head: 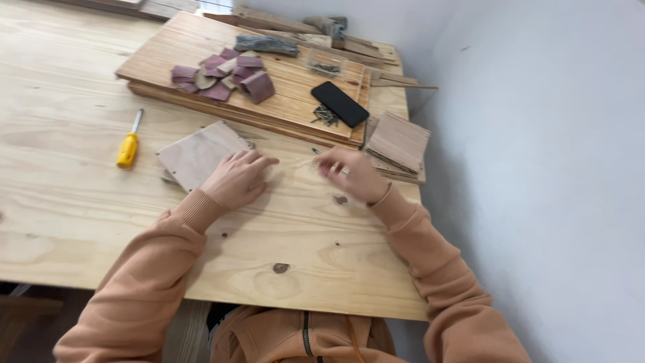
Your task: The person assembles small wooden boxes by hand using a screwdriver to drive screws into pre-drilled holes. They handle multiple wooden panels, align them, and secure them together. The person also picks up and sets down wooden pieces and tools on the workbench.
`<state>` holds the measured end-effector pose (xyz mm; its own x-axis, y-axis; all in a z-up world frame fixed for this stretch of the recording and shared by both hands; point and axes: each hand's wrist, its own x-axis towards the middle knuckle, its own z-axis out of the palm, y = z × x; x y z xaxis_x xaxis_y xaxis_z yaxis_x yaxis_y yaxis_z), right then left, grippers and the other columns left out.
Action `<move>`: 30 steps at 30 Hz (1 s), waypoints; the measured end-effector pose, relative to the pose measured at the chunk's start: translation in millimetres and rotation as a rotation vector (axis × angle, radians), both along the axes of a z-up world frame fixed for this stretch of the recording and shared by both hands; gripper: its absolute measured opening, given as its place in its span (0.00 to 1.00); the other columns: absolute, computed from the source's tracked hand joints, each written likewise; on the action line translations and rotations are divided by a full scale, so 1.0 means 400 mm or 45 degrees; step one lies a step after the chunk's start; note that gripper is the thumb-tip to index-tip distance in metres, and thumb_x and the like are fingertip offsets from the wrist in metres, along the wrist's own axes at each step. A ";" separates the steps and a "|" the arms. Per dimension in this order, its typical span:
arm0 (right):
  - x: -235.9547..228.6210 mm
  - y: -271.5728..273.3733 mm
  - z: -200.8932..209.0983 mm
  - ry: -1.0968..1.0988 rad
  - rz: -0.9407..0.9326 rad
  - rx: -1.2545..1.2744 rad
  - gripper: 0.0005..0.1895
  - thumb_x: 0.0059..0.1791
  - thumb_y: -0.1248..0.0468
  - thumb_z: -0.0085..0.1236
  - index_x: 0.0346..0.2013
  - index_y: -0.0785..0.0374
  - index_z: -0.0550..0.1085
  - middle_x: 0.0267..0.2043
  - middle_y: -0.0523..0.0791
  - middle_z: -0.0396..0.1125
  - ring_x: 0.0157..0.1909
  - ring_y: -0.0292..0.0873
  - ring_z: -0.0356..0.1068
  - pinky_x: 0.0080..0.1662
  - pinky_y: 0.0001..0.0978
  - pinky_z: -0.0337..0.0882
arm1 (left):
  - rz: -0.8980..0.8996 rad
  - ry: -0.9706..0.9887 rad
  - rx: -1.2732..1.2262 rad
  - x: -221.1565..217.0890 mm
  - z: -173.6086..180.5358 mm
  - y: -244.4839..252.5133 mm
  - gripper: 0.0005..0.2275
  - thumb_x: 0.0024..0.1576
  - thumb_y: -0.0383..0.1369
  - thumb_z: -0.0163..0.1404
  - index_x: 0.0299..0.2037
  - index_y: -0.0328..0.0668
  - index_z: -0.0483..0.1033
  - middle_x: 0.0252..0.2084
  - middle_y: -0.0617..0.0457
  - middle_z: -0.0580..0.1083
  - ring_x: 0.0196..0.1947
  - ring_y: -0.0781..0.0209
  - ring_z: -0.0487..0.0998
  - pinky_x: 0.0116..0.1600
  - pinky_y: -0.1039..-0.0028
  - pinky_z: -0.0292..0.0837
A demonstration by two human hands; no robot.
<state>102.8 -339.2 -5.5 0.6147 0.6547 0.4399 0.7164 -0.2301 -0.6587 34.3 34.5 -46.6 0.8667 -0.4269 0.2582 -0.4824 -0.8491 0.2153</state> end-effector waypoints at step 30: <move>0.233 -0.480 -0.147 0.810 -1.138 0.560 0.55 0.54 0.53 0.92 0.87 0.69 0.68 0.81 0.65 0.69 0.86 0.67 0.68 0.80 0.64 0.73 | -0.111 0.356 -0.259 0.000 -0.016 -0.051 0.13 0.68 0.43 0.60 0.60 0.62 0.90 0.43 0.51 0.89 0.52 0.44 0.93 0.57 0.48 0.89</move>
<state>196.2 -531.2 -64.5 0.9677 -0.2501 -0.0306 -0.0694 -0.1479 -0.9866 34.4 14.1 -53.0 0.8783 -0.4667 0.1036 -0.4497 -0.7333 0.5099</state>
